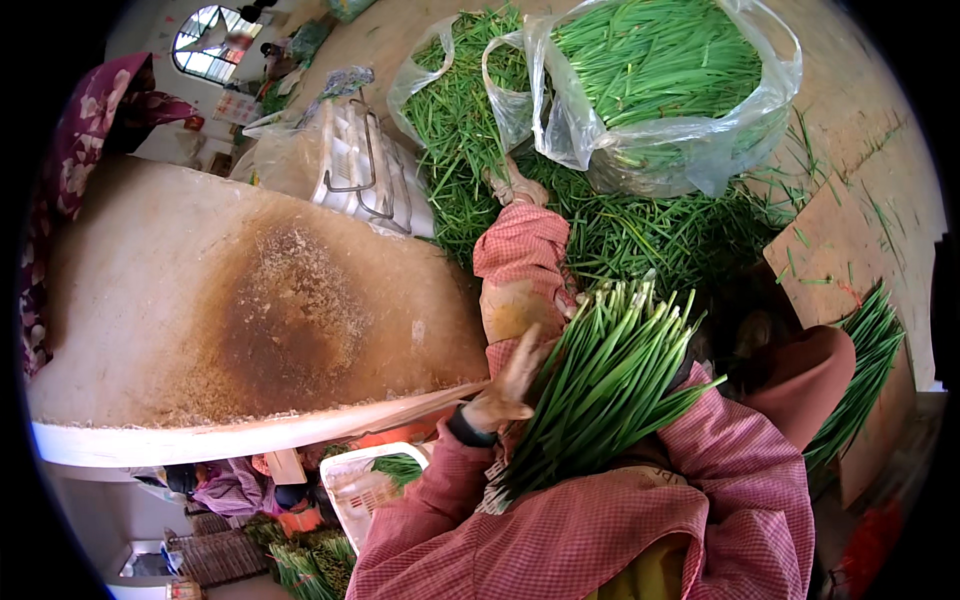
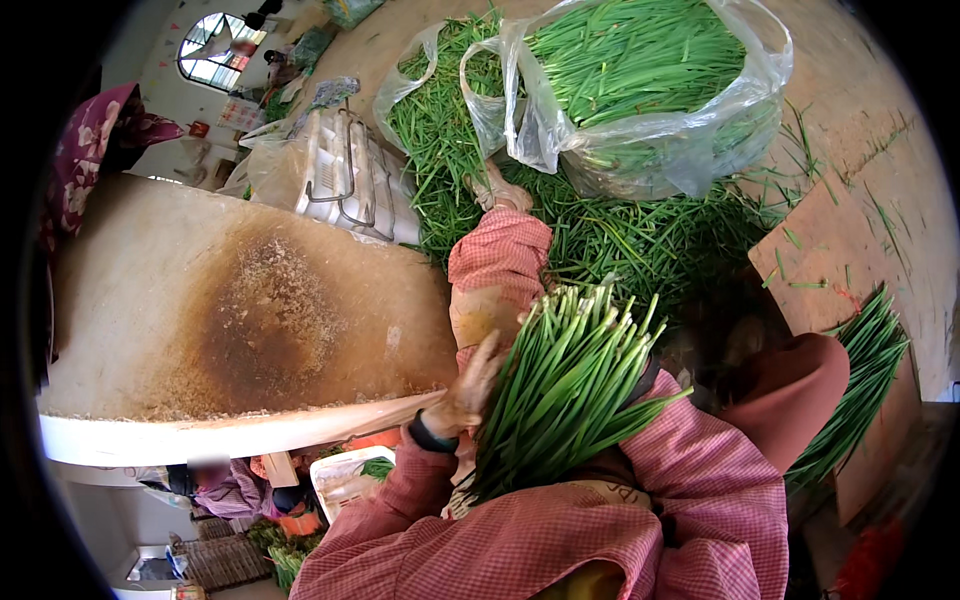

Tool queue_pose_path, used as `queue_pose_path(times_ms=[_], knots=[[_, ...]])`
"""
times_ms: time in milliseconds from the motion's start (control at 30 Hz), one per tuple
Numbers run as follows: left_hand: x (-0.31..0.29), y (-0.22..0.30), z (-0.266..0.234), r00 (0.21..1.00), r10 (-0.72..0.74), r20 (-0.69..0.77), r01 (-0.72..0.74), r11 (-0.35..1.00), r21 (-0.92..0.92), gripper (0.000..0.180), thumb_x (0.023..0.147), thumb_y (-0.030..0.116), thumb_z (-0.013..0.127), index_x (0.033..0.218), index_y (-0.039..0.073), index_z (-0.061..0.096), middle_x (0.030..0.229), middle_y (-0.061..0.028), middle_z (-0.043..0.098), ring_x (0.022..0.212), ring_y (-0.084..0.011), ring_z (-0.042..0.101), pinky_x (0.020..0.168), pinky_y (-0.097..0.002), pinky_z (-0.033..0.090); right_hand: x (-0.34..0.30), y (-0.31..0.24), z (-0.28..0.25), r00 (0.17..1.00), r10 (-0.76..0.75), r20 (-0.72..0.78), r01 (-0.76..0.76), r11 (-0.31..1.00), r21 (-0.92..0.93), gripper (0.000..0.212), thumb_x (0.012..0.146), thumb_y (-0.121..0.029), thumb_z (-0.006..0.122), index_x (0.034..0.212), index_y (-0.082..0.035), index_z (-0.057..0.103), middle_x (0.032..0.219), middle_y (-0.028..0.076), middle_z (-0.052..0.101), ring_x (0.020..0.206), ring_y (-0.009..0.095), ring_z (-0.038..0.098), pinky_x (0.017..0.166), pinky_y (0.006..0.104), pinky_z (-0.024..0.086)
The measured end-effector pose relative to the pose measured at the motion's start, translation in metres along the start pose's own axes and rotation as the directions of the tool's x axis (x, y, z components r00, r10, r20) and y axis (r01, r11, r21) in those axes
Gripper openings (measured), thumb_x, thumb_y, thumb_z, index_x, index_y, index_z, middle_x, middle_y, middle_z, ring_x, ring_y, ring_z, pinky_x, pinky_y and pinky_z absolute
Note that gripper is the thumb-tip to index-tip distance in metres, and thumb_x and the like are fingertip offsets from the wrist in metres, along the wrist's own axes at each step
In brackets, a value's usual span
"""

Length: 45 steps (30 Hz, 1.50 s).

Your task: The person pulls a bunch of green chives from a pile by hand, aligns the stems on a wooden board, and ties them together with a red string before placing the bundle into a basket.

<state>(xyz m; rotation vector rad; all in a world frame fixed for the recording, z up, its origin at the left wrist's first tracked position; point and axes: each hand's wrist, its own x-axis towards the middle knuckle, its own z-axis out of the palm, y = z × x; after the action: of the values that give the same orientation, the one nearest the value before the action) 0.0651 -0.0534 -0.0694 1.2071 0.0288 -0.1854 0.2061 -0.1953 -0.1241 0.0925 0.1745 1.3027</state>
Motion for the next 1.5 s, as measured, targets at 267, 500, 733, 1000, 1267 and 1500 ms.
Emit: queue_pose_path(times_ms=[267,500,733,1000,1267,1500], knots=[[0.028,-0.025,0.035,0.953,-0.175,0.247,0.240,0.933,-0.267,0.092,0.065,0.017,0.070,0.137,0.006,0.013,0.139,-0.0117,0.022,0.126,-0.0245,0.025,0.104,-0.0361,0.016,-0.028,-0.039,0.078,0.994,-0.091,0.055,0.105,0.926,-0.363,0.080,0.081,-0.065,0.028,0.127,0.001,0.034,0.124,0.022,0.042,0.111,0.033,0.045,0.093,0.0451,0.036],[0.025,-0.029,0.044,0.941,-0.169,0.294,0.269,0.900,-0.342,0.088,0.067,0.019,0.068,0.137,0.010,0.015,0.139,-0.0113,0.025,0.127,-0.0255,0.024,0.105,-0.0394,0.016,-0.045,-0.086,0.101,0.994,-0.087,-0.064,-0.031,0.336,-0.941,0.058,0.080,-0.044,0.054,0.117,0.000,0.048,0.118,0.015,0.050,0.108,0.021,0.049,0.092,0.0350,0.038],[-0.009,-0.078,0.011,0.965,-0.203,0.163,0.235,0.950,-0.206,0.073,0.067,0.001,0.067,0.130,0.004,0.031,0.124,-0.0089,0.044,0.113,-0.0191,0.042,0.094,-0.0316,0.034,-0.041,-0.124,0.116,0.579,-0.812,-0.073,0.335,0.318,-0.887,0.025,0.079,-0.033,0.057,0.079,-0.008,0.061,0.074,0.003,0.063,0.073,0.015,0.057,0.073,0.0279,0.043],[-0.009,-0.064,0.014,0.960,-0.250,0.130,0.281,0.872,-0.401,0.070,0.068,0.002,0.066,0.130,0.004,0.032,0.124,-0.0096,0.045,0.111,-0.0191,0.044,0.093,-0.0322,0.036,-0.169,-0.164,0.012,0.442,-0.866,0.235,-0.083,-0.300,-0.950,0.054,0.081,-0.045,0.054,0.117,-0.005,0.045,0.101,0.008,0.058,0.089,0.019,0.056,0.080,0.0278,0.041],[0.008,-0.036,0.045,0.918,-0.384,0.095,0.396,0.891,-0.223,0.069,0.072,0.012,0.064,0.131,0.004,0.028,0.124,-0.0103,0.044,0.113,-0.0196,0.043,0.094,-0.0344,0.035,-0.084,-0.004,0.066,0.789,-0.584,0.194,0.391,0.233,-0.890,0.103,0.065,-0.035,0.072,0.138,-0.009,0.004,0.133,0.015,0.030,0.121,0.024,0.033,0.100,0.0371,0.026],[0.021,-0.018,0.054,0.950,-0.272,0.157,0.292,0.948,-0.129,0.076,0.073,0.022,0.066,0.132,0.004,0.022,0.122,-0.0101,0.045,0.111,-0.0206,0.044,0.095,-0.0340,0.034,-0.057,-0.015,0.087,0.859,-0.508,-0.069,0.184,0.431,-0.883,0.054,0.065,0.002,0.072,0.113,-0.003,0.049,0.094,0.003,0.060,0.086,0.012,0.056,0.080,0.0271,0.045]])
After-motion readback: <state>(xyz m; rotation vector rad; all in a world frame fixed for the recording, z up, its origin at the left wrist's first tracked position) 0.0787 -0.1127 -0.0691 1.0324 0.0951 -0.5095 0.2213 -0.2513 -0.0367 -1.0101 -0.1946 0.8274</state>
